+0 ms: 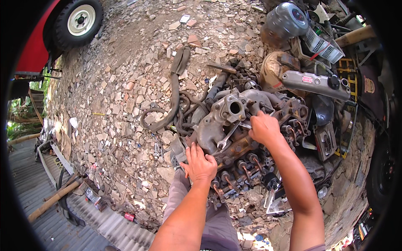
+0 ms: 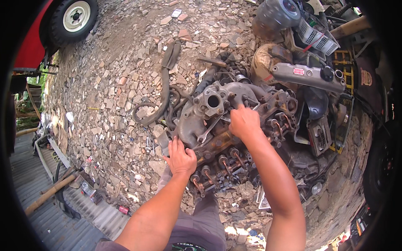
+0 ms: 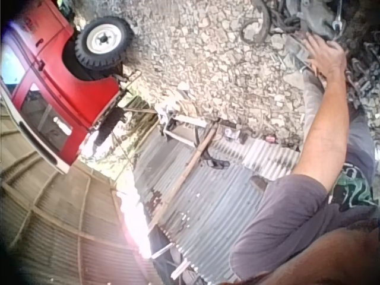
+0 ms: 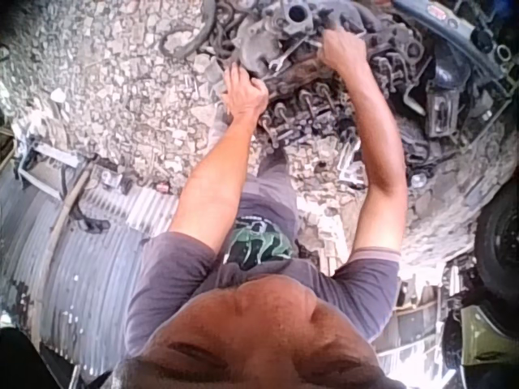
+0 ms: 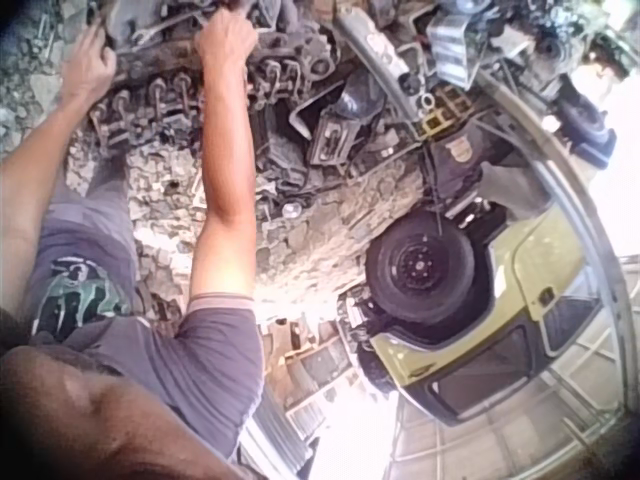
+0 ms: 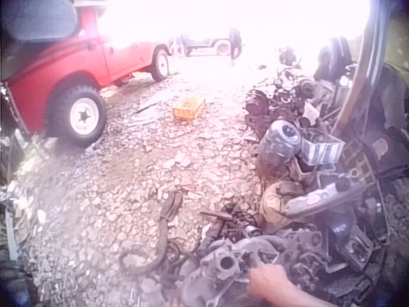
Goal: The person aligns a silver valve cover onto a dirty engine block and uses a wrench to tighten the bolts. They systematically work around the cover, securing it in place before briefly inspecting the underside of the assembly.
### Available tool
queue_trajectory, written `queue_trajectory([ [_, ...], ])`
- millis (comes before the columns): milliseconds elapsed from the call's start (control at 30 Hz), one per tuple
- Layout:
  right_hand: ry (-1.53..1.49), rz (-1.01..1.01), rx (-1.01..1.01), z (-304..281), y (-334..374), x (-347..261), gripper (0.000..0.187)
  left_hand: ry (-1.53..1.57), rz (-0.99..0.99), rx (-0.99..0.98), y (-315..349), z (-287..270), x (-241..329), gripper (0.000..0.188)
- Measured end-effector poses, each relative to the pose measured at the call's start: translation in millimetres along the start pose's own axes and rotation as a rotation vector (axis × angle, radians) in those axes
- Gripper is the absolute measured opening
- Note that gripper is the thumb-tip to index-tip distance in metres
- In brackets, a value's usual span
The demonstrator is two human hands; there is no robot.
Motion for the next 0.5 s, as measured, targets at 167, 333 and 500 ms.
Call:
queue_trajectory([
  [167,-0.344,0.164,-0.042,9.7,34.9,-39.2,0.026,0.01,-0.013,-0.009,0.3,0.7,-0.5,0.06],
  [333,-0.43,0.147,0.088,13.8,24.3,-28.9,0.02,-0.014,-0.01,-0.042,0.5,-1.7,0.4,0.059],
  [500,-0.195,0.193,0.333,6.6,0.2,2.7,0.019,-0.011,-0.004,-0.035,1.5,-5.2,3.6,0.058],
])
Point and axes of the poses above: each hand's wrist, its own y-axis away from the middle knuckle, its own z-axis out of the palm, x = y × z, the point moved 8 cm from there along -y, towards the middle knuckle, and after that the axes turned 13 degrees about -y, right-handed, at the moved point
